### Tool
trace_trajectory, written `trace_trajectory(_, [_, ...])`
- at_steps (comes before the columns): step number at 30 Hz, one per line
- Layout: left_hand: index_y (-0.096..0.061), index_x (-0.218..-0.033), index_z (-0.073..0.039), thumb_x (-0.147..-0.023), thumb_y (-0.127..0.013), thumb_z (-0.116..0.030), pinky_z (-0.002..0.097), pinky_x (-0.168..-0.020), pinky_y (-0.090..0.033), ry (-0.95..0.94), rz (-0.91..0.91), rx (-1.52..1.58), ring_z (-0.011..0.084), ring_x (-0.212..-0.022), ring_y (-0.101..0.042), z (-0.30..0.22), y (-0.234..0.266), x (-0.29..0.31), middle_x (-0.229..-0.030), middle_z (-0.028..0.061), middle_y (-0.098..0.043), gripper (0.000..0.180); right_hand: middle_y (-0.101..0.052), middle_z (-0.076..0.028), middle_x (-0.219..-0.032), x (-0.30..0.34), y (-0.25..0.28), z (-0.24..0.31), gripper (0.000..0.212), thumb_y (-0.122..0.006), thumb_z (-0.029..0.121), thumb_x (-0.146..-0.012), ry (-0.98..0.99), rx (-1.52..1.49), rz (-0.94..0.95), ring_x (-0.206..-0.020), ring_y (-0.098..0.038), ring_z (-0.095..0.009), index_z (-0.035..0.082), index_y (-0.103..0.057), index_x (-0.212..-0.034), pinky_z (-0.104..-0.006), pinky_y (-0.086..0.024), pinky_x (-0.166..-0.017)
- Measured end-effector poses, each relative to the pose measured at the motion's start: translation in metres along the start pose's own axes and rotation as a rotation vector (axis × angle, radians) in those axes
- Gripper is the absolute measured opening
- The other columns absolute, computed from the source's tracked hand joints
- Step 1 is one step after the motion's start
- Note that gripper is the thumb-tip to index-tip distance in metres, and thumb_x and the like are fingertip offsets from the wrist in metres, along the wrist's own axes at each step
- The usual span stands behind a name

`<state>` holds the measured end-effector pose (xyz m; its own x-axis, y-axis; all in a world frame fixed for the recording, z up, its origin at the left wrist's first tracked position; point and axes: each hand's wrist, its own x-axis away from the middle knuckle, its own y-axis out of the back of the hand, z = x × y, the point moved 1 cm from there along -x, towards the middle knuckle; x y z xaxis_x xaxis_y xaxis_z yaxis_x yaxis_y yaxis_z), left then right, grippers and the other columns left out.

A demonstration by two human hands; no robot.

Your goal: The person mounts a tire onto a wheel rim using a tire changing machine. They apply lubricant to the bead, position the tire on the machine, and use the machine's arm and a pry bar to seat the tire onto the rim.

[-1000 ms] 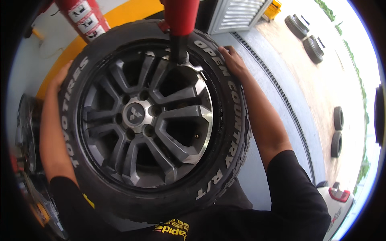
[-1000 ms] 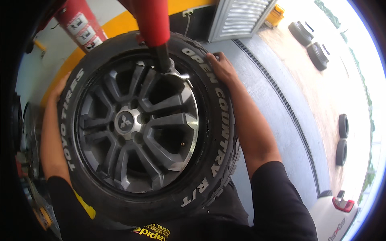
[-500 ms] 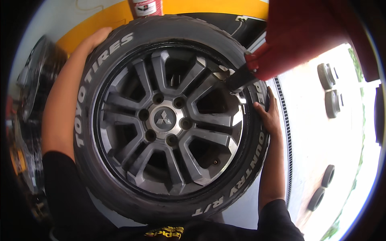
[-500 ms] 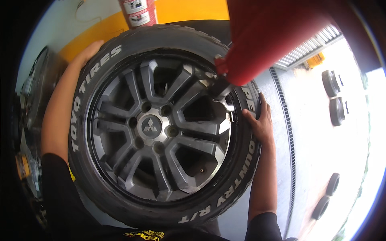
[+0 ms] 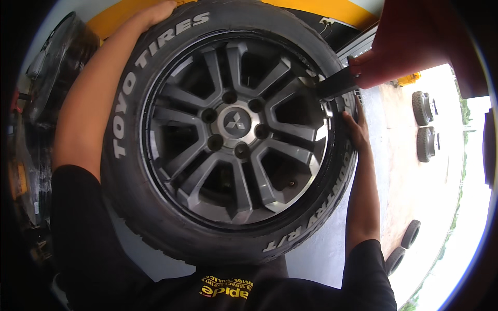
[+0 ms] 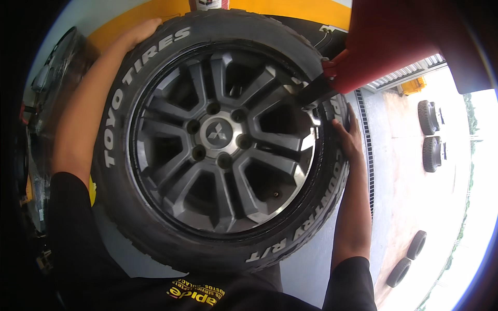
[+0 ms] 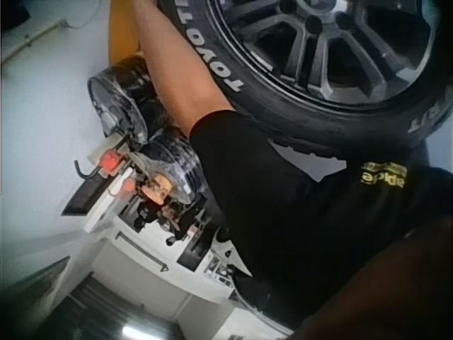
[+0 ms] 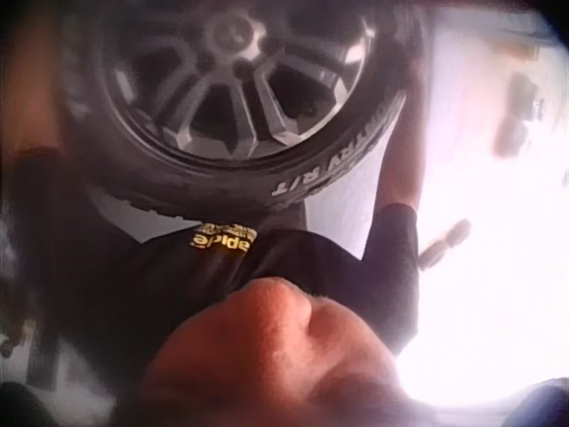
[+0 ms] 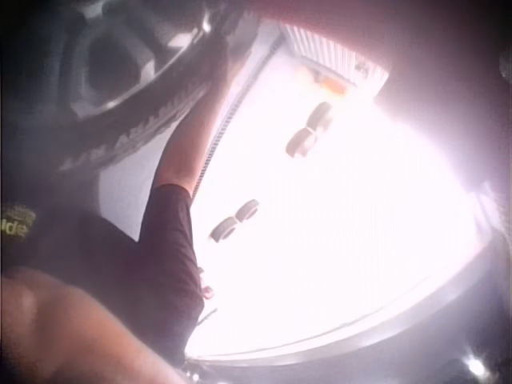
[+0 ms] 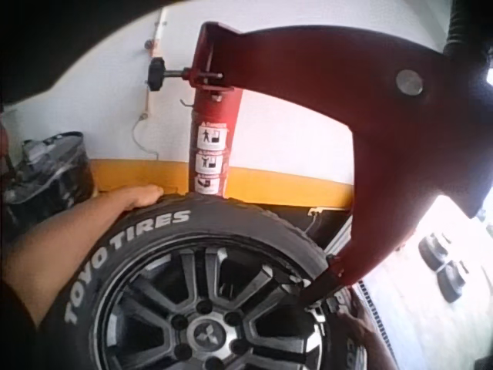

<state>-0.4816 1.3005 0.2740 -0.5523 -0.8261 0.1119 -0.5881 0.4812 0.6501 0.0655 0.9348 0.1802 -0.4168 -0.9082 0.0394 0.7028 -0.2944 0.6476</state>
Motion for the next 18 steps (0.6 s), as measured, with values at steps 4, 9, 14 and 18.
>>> trace_trajectory(4, [-0.068, -0.121, 0.000, -0.105, -0.034, -0.040, 0.0430, -0.098, -0.047, 0.276, -0.195, -0.182, 0.0268, -0.105, -0.067, 0.012, -0.010, -0.034, -0.118, 0.0187, -0.071, 0.055, -0.041, -0.024, -0.157, 0.001, -0.001, -0.003, 0.089, -0.070, 0.054, -0.091, -0.076, 0.036, -0.025, -0.146, -0.040, -0.038, 0.014, -0.034, -0.161, -0.0444, -0.033, -0.120])
trace_trajectory(9, [-0.064, -0.130, 0.002, -0.105, -0.037, -0.041, 0.0441, -0.106, -0.043, 0.231, -0.198, -0.275, 0.0303, -0.116, -0.065, 0.018, -0.016, -0.050, -0.129, 0.0224, -0.068, 0.057, -0.041, -0.025, -0.157, 0.020, 0.010, -0.018, 0.092, -0.059, 0.066, -0.093, -0.090, 0.253, -0.076, -0.147, -0.037, -0.040, 0.009, -0.032, -0.161, -0.0471, -0.031, -0.120])
trace_trajectory(14, [-0.069, -0.122, -0.003, -0.103, -0.044, -0.043, 0.0509, -0.104, -0.047, 0.217, -0.674, -0.557, 0.0432, -0.120, -0.062, 0.007, -0.017, -0.029, -0.126, 0.0274, -0.066, 0.051, -0.041, -0.025, -0.157, 0.019, -0.005, -0.016, 0.086, -0.054, 0.063, -0.098, -0.086, 0.078, -0.073, -0.145, -0.040, -0.041, 0.006, -0.034, -0.159, -0.0464, -0.031, -0.120])
trace_trajectory(18, [-0.071, -0.106, -0.002, -0.099, -0.059, -0.035, 0.0403, -0.083, -0.054, -0.020, -0.950, 0.001, 0.0333, -0.091, -0.071, -0.106, -0.109, -0.004, -0.094, 0.0152, -0.074, 0.036, -0.046, -0.024, -0.153, 0.022, 0.013, -0.039, 0.077, -0.051, 0.058, -0.102, -0.051, 0.078, -0.158, -0.143, -0.042, -0.041, 0.005, -0.039, -0.156, -0.0465, -0.032, -0.119])
